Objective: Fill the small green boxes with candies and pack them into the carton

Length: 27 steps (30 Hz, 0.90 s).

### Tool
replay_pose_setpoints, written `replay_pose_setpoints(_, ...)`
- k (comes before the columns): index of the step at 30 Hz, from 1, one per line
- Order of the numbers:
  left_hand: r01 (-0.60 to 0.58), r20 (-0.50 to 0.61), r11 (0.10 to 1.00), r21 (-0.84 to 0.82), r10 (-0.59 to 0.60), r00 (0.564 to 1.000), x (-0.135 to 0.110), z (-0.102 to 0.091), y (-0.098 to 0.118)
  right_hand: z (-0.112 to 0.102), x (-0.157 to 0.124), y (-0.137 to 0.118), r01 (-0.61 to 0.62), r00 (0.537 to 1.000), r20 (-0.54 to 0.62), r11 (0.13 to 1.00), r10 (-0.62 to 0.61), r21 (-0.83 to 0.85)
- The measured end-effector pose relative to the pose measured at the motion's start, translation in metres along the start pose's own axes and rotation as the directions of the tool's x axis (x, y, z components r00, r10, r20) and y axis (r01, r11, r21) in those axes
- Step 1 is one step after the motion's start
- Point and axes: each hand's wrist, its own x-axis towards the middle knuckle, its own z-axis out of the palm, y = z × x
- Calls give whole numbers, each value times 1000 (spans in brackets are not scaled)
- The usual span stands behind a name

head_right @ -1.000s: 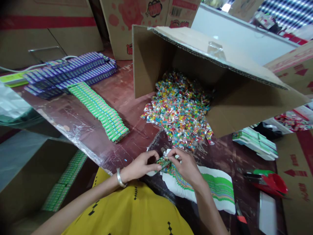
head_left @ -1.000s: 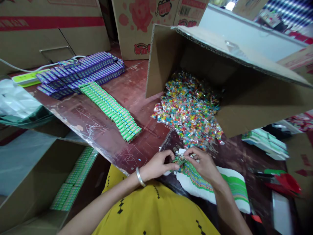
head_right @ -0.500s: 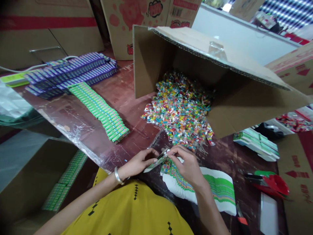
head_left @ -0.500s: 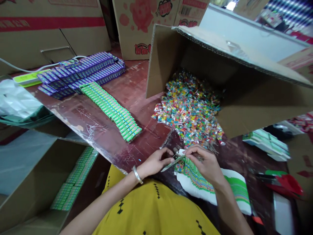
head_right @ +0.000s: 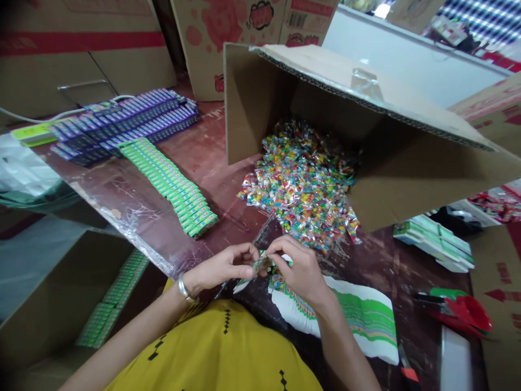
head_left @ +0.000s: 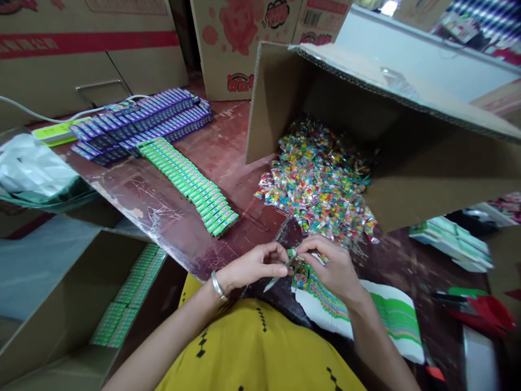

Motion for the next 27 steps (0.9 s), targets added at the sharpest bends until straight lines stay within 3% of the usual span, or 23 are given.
replay_pose_setpoints(3, -19, 5, 980, -196, 21, 1000, 2, 0, -6, -2, 0, -4, 53, 994, -89, 997, -58, -52)
replay_pose_setpoints(6, -60, -48, 962, -267, 49, 998, 3, 0, -6, -2, -4, -5, 11, 983, -179, 992, -34, -126)
replay_pose_setpoints(9, -64, -65, 956, -288, 48, 997, 3, -2, -3, 5, -11, -5, -64, 998, 4, 996, 65, -69)
replay_pose_setpoints(11, -63, -62, 954, -294, 47, 997, 2, -2, -2, 11, -14, -5, -145, 977, 155, 989, 147, -24)
replay_pose_setpoints(14, -56, -64, 966, -251, 41, 997, 1, -2, -4, 14, -13, -5, -246, 949, 208, 969, 238, 10)
replay_pose_setpoints(18, -19, -23, 992, -121, 16, 1000, -2, 1, -6, 4, -6, -5, -274, 920, 309, 959, 241, 67)
replay_pose_setpoints(21, -30, -99, 999, -37, 26, 995, -3, 0, -5, -1, -3, -4, -293, 886, 405, 949, 224, 118)
replay_pose_setpoints(22, -48, -141, 999, -10, 46, 989, -3, -1, -5, 1, -4, -3, -306, 899, 372, 939, 232, 153)
replay_pose_setpoints(24, -94, -232, 995, 37, 100, 968, -1, -2, -5, 8, -5, 1, -325, 940, 193, 913, 282, 246)
replay_pose_setpoints(27, -156, -385, 986, 56, 165, 908, 3, -1, -8, 28, -9, 8, -318, 939, -18, 885, 345, 339)
